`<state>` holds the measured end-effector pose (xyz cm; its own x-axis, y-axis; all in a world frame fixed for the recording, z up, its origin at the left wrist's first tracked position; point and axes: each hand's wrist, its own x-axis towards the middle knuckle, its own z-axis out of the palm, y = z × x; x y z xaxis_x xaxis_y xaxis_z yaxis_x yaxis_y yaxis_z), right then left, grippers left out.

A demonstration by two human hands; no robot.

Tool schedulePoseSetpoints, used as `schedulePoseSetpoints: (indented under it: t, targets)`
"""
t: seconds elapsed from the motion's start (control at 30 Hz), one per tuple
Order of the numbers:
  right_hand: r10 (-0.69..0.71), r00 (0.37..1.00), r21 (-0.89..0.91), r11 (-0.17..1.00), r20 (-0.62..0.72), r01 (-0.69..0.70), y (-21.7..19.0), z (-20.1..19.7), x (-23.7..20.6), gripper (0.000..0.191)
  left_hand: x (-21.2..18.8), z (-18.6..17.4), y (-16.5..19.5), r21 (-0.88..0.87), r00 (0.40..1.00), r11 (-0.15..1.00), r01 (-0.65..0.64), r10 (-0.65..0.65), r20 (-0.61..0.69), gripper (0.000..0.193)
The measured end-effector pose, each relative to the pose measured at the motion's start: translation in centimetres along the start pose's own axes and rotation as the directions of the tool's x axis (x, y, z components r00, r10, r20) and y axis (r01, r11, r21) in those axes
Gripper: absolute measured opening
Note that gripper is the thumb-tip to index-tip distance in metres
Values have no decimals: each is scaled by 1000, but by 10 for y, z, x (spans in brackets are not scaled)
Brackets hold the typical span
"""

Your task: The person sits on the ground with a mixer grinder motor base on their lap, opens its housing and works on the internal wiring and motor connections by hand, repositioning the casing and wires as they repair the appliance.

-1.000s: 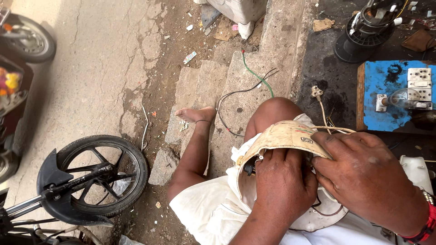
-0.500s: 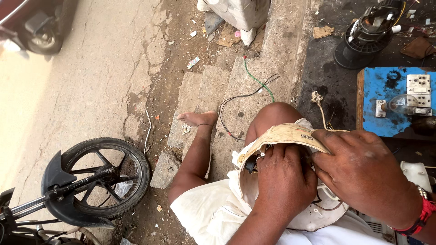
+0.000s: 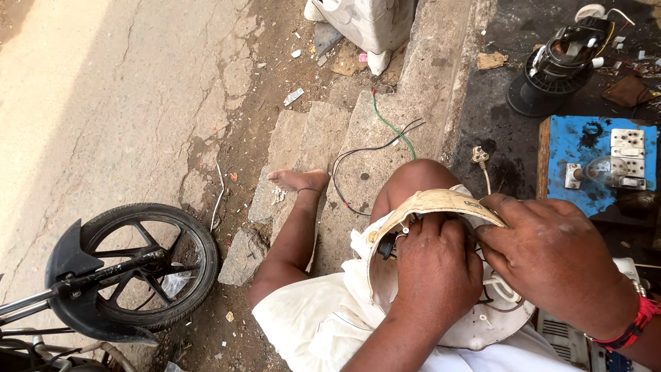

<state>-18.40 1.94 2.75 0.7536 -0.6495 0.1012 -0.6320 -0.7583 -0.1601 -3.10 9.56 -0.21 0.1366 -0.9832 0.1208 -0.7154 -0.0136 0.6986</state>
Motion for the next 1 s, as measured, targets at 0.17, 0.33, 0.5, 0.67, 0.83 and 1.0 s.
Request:
schedulePoseSetpoints:
  t: [0.17, 0.33, 0.5, 0.67, 0.83, 1.0]
  targets:
    - [4, 999, 16, 1000, -39, -3, 1, 2, -2, 22, 0, 6, 0, 29, 998, 999, -40, 41, -43, 17]
    - [34, 999, 61, 997, 27, -36, 5, 3, -1, 24, 1, 8, 0, 59, 999, 998, -37, 38, -21, 13]
    - [75, 994, 46, 996, 81, -79, 7, 1, -1, 28, 1, 7, 1, 59, 999, 998, -39, 39, -7, 18]
    - [96, 994, 33, 995, 53, -97, 3, -1, 0, 28, 2, 9, 0, 58, 999, 998, -31, 32, -3, 17]
    - [79, 997, 5, 997, 22, -79, -5, -8, 7, 24, 3, 12, -4, 44, 1000, 999, -3, 4, -20, 23]
    - [76, 994, -2, 997, 74, -76, -5, -15, 16, 24, 9, 14, -8, 64, 999, 997, 37, -37, -5, 27]
